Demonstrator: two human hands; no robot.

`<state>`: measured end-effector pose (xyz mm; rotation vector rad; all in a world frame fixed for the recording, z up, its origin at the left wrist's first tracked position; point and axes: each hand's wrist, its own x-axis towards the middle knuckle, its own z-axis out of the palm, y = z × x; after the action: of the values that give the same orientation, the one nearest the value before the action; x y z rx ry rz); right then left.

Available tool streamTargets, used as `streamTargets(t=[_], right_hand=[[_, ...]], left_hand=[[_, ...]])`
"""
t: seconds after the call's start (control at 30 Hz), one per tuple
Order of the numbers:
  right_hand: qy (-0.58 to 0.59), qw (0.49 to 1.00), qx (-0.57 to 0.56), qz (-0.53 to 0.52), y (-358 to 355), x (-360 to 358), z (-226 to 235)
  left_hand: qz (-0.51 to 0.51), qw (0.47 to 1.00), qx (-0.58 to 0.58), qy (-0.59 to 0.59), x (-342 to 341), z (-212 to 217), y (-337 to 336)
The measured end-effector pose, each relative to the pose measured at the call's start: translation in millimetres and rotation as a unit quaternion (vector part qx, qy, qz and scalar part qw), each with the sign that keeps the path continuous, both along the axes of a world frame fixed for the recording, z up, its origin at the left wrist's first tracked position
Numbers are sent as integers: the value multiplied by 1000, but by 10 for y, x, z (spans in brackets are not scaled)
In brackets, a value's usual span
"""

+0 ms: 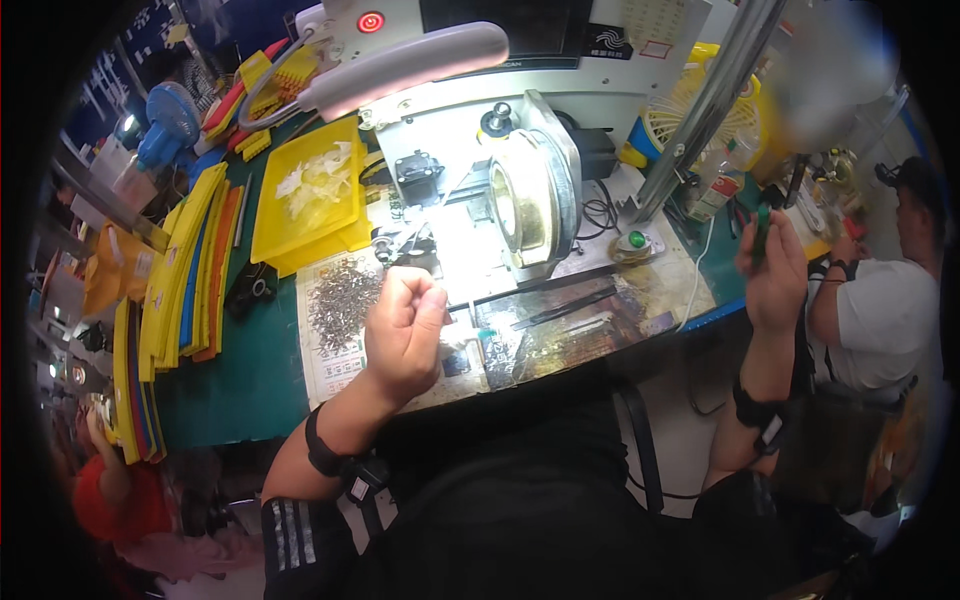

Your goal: The recorder is using various tools and materials to assemble small electronic components or jewelry at a workstation.

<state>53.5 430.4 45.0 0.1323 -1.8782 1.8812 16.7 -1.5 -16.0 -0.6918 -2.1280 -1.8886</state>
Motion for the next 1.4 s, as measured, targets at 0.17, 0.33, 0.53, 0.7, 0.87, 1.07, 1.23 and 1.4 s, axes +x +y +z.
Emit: streamTargets(t=[0.17,0.33,0.53,0.7,0.87,1.07,1.23,1.4], right_hand=[[63,983,84,149,-676,194,315],[70,904,351,233,-1562,-6,753],[121,831,494,223,-2310,-582,969],[47,776,602,183,-2781,-891,1091],[82,738,645,181,-2892,-1170,1101],[56,777,586,224,-3067,-1067,1254],[30,791,567,227,-3106,-989,1329],[20,784,583,213,-3104,-991,1323]], left_hand=[[-76,973,168,-137,56,356,20],[-143,914,267,-270,46,539,-52],[-110,869,370,-311,-27,421,-52],[-132,831,443,-309,-24,330,-85],[-81,826,446,-333,-36,413,-87],[-47,807,471,-353,-48,362,-173],[-51,809,470,-349,-50,361,-191],[-38,811,469,-347,-54,367,-212]])
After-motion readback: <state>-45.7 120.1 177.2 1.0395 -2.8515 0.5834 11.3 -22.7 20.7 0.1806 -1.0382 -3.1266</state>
